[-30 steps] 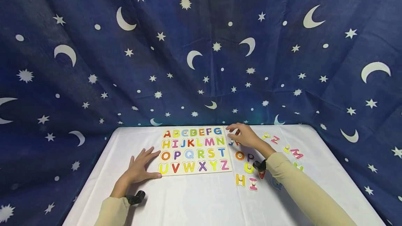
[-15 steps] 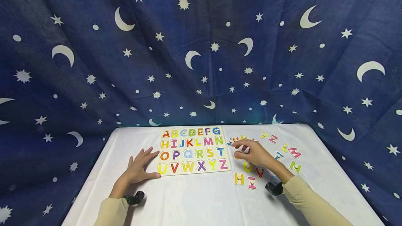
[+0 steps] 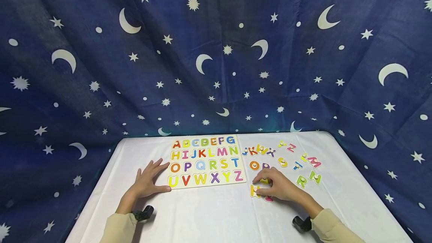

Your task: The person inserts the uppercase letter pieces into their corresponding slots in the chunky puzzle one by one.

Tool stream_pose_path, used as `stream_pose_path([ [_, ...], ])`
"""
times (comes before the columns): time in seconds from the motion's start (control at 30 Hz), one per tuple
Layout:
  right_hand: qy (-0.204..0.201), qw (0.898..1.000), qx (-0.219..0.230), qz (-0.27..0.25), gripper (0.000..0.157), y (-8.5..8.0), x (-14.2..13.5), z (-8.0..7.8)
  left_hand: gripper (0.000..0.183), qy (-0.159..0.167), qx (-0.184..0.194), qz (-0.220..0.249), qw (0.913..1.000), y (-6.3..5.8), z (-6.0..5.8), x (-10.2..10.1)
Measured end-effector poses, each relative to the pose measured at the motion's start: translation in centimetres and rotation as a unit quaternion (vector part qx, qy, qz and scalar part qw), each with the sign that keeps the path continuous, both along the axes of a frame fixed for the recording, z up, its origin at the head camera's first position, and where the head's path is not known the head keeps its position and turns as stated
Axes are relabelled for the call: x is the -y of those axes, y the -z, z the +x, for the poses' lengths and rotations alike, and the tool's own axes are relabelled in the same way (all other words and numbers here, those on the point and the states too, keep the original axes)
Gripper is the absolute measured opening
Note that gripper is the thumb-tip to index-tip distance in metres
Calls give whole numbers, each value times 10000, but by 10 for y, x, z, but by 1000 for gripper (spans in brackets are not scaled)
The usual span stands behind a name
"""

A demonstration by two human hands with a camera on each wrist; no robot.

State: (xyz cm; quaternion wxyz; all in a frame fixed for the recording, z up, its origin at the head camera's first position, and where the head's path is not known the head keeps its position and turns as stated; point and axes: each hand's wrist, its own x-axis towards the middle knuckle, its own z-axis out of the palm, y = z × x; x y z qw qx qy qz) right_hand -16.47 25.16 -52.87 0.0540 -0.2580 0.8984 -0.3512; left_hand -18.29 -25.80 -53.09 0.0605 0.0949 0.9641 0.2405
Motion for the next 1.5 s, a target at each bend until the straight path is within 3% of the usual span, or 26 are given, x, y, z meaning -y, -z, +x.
stream_pose_path([
  [0.3,108,9997,-193,119,17,9,4,3,104,8,12,46,10000,1,1,1],
  [0.8,328,9991,-248,67,16,9,7,5,103,41,-58,7,10000,-1,-1,1],
  [1.5,155,9988,-443,161,20,5,18,5,104,-24,-59,-39,10000,1,0,1],
])
